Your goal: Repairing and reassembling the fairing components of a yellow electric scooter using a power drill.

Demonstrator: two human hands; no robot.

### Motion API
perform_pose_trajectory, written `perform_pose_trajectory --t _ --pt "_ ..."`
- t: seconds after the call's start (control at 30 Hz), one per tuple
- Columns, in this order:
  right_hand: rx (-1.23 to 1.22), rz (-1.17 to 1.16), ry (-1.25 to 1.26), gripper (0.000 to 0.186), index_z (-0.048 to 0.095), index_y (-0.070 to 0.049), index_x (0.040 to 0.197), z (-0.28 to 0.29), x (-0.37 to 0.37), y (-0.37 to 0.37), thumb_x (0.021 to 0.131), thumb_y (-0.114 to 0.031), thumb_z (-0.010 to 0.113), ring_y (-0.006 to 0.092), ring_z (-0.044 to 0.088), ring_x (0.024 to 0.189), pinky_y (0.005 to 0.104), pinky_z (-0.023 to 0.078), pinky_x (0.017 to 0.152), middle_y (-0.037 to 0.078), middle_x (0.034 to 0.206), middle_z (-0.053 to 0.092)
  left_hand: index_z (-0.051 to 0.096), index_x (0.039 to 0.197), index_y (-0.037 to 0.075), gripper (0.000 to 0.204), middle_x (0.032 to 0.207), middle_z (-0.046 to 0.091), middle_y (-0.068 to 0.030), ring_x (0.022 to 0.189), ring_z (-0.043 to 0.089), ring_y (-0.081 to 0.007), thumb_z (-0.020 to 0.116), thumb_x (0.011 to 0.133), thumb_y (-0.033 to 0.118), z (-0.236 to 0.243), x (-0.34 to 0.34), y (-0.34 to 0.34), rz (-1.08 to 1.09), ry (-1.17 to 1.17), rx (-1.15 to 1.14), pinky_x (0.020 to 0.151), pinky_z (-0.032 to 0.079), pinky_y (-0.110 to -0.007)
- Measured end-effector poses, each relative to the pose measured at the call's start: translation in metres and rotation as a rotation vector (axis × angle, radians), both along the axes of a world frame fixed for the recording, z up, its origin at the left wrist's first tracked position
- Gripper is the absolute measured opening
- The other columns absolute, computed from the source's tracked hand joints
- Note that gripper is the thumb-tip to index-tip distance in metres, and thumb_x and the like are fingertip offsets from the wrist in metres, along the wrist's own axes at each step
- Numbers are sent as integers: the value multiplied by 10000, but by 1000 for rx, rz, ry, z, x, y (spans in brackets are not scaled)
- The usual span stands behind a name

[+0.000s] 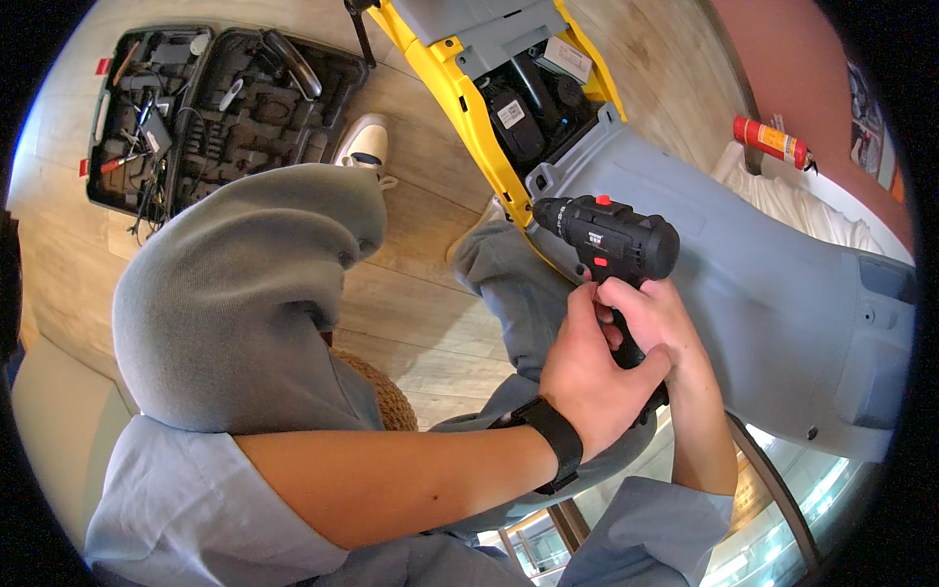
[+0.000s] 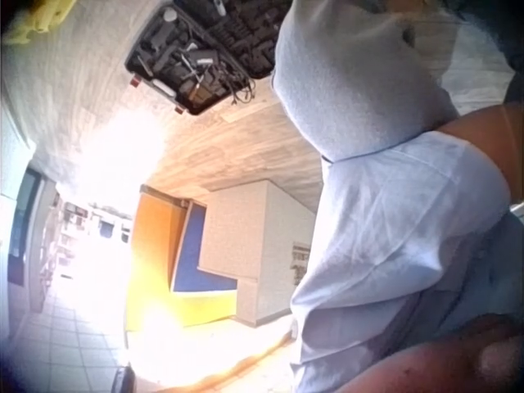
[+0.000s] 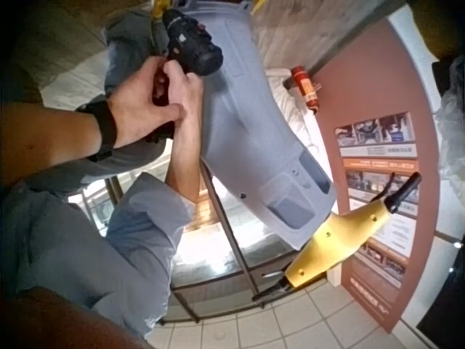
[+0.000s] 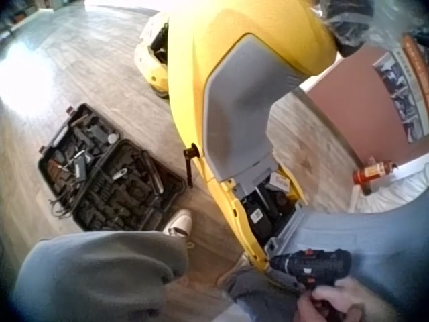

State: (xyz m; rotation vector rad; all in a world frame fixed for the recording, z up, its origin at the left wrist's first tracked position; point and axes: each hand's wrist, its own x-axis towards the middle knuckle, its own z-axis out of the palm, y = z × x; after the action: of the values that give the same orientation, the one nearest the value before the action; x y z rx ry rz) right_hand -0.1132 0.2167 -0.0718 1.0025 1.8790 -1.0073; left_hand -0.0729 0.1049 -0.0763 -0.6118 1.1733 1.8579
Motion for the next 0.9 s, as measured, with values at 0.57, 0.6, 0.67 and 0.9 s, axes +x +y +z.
perform_pose_trajectory --t 0.57,0.6,0.67,0.9 --pt "64 62 38 222 614 -3 987 2 -3 4 797 -96 550 99 534 626 241 422 481 14 745 570 345 1241 -65 714 1004 510 -115 855 525 -189 751 732 230 1 2 7 65 9 4 770 487 -325" --pt "73 69 12 221 615 -4 985 6 -6 3 793 -95 553 102 534 616 244 424 477 16 738 570 345 1241 -65 714 1004 510 -115 855 525 -189 751 732 230 3 1 7 66 11 16 770 487 -325" --pt "48 72 -17 221 615 -6 983 3 -9 -1 789 -94 557 104 534 605 247 425 472 17 731 569 350 1231 -63 697 984 511 -110 840 526 -187 751 738 224 0 0 2 53 0 13 752 487 -325" --pt "5 92 -51 202 616 -15 957 -7 -15 0 781 -98 562 112 522 554 259 418 452 24 678 549 360 1226 -61 677 972 507 -104 836 520 -186 746 744 218 -4 -2 -1 49 -11 -8 747 481 -320"
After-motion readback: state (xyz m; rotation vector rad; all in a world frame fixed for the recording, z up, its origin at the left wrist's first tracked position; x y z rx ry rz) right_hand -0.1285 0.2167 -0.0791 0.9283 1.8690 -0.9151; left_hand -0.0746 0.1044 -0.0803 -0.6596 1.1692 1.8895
